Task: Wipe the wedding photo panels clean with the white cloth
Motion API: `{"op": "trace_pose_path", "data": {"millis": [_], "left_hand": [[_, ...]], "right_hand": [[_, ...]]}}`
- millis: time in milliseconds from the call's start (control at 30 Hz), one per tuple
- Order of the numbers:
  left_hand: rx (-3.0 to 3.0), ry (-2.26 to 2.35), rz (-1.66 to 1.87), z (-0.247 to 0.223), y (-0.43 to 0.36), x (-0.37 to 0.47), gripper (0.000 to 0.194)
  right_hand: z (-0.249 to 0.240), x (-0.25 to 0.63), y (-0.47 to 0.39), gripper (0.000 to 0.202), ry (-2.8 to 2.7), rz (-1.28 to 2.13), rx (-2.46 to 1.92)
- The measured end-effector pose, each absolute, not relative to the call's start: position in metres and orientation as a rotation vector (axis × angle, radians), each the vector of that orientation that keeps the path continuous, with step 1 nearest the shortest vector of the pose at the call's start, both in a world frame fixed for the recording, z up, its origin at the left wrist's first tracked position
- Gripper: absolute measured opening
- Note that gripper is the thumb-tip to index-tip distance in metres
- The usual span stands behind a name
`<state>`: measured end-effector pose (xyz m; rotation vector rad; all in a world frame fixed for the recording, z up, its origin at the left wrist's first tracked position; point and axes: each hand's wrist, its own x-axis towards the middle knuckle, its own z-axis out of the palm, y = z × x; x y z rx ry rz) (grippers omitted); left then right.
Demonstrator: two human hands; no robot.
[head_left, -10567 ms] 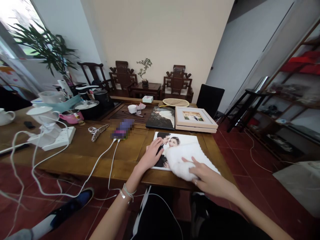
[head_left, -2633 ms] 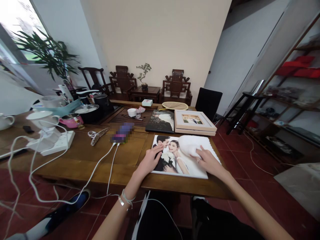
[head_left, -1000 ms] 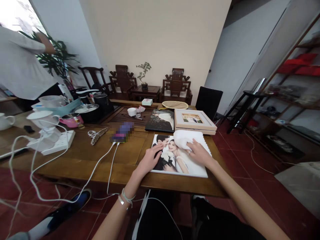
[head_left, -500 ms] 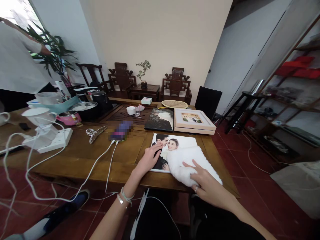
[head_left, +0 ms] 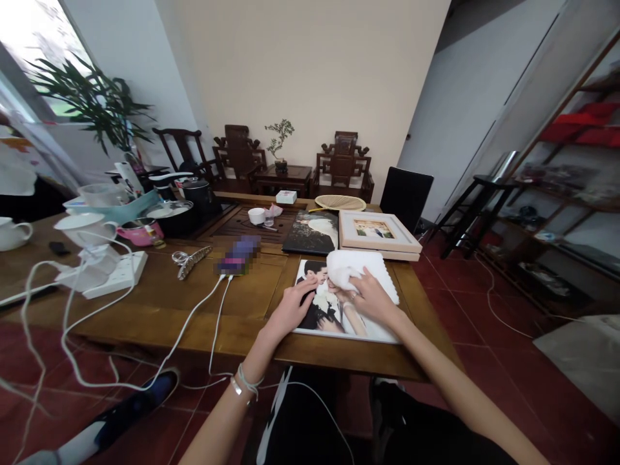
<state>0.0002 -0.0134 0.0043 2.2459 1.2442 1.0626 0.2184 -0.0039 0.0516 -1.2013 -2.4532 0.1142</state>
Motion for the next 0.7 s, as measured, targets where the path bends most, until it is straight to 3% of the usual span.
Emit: {"op": "trace_pose_path", "data": {"millis": [367,700], "left_hand": [[2.286,1.232,1.077,0.001,-0.011,0.000,0.032],[2.266,1.256,1.069,0.001,-0.012,0.000,0.031]], "right_hand": [[0.061,0.234,-0.103,0.022,-2.708,0.375,-1.016],[0.062,0.237,-0.032,0.023,-2.596,0.158,-1.240]]}}
